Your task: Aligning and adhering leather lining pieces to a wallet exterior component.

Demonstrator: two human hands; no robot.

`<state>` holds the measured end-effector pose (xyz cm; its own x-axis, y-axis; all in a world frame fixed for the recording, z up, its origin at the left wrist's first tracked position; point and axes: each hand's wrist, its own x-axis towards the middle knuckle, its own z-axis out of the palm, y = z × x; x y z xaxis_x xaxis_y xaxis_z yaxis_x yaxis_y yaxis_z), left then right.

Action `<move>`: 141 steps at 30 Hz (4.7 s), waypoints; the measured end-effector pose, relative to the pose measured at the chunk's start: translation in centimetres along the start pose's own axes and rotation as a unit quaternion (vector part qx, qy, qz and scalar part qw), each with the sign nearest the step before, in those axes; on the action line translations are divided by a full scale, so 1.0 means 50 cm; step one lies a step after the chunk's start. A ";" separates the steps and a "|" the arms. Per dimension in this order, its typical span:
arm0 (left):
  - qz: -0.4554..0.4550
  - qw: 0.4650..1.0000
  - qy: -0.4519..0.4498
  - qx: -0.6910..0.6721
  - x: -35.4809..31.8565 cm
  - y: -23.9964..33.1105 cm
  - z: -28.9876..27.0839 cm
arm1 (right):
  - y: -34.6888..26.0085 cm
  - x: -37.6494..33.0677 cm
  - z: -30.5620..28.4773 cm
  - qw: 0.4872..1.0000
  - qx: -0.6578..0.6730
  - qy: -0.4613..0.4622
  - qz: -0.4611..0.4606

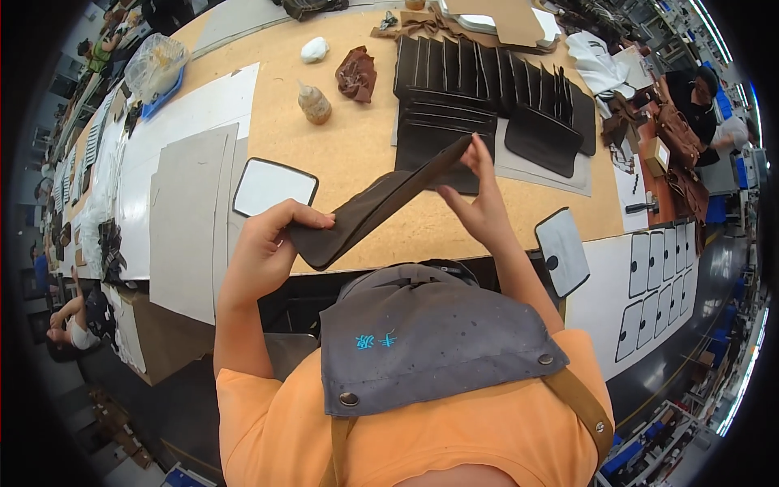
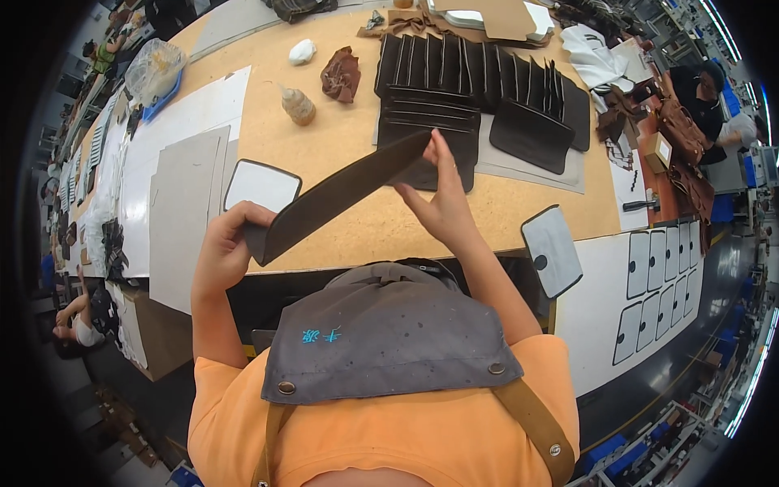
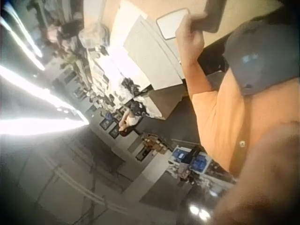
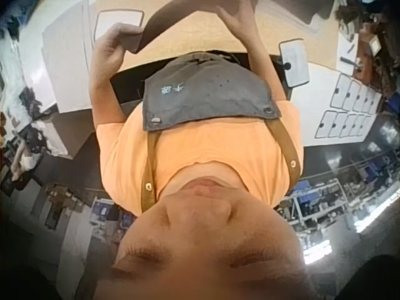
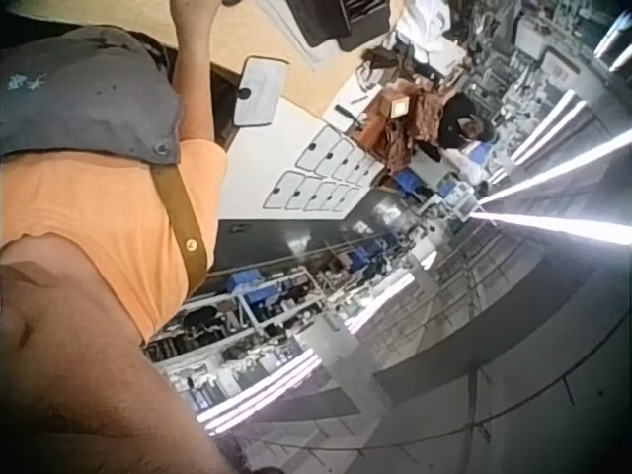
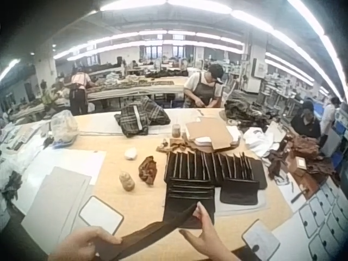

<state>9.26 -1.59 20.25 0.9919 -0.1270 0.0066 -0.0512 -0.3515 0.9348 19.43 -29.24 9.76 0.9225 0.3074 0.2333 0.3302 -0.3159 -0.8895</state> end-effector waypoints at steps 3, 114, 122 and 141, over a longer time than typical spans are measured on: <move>-0.018 0.998 0.013 0.053 -0.013 0.000 0.002 | -0.028 0.021 0.000 0.998 0.006 0.027 -0.064; 0.073 0.975 -0.151 -0.146 0.144 -0.067 0.067 | -0.086 0.044 0.009 0.961 0.163 -0.166 -0.151; 0.063 0.987 -0.087 -0.118 0.135 -0.045 0.082 | -0.097 0.045 0.007 0.969 0.070 -0.163 -0.174; 0.109 0.993 0.014 0.030 0.122 -0.029 0.079 | -0.084 0.062 0.066 0.965 0.103 -0.135 -0.202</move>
<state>14.94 -5.55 17.54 0.9591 -0.1807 0.2180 -0.2719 -0.3732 0.8870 20.27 -24.02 12.91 0.6320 0.5995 0.4911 0.5799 0.0545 -0.8129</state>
